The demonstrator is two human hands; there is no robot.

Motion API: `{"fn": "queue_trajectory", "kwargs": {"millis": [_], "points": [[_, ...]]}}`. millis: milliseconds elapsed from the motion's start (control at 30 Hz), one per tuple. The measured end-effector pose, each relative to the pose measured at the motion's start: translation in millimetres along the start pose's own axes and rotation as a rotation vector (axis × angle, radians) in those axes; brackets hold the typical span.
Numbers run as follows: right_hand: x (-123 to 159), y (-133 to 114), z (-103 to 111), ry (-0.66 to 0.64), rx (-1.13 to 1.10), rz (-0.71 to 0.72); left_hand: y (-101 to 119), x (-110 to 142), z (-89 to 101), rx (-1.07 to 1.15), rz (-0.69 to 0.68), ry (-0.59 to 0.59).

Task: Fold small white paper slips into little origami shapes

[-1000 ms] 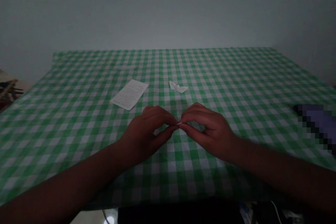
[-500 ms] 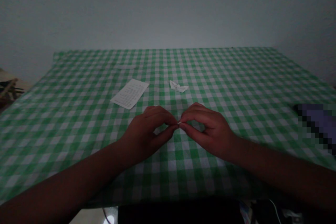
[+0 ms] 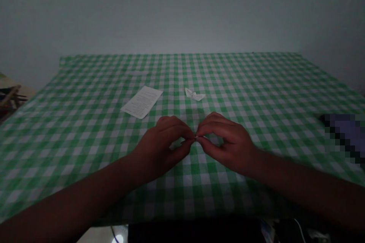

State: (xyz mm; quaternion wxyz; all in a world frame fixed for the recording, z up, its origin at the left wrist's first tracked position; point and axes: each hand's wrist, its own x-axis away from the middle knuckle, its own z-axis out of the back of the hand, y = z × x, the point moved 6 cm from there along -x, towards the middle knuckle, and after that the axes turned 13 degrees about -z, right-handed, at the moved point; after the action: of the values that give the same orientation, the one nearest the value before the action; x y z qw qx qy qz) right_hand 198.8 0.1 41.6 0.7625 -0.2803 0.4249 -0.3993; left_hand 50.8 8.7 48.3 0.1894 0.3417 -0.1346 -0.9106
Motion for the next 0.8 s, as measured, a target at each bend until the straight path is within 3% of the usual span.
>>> {"fn": "queue_trajectory", "kwargs": {"millis": [133,400,667,800], "points": [[0.1,1.7,0.1,-0.014,0.0,-0.017,-2.1,1.2,0.0,-0.029,0.028,-0.004],[1.7,9.6,-2.0,-0.034,-0.069,-0.125,-0.5,1.9,-1.0,-0.037,-0.062,-0.019],[1.9,19.5,-4.0,-0.053,-0.066,-0.195,-10.0,0.1,0.0,0.014,0.105,-0.03],[1.5,24.1,-6.8,-0.095,-0.108,-0.28,-11.5,0.2,0.0,0.046,0.11,-0.028]]}}
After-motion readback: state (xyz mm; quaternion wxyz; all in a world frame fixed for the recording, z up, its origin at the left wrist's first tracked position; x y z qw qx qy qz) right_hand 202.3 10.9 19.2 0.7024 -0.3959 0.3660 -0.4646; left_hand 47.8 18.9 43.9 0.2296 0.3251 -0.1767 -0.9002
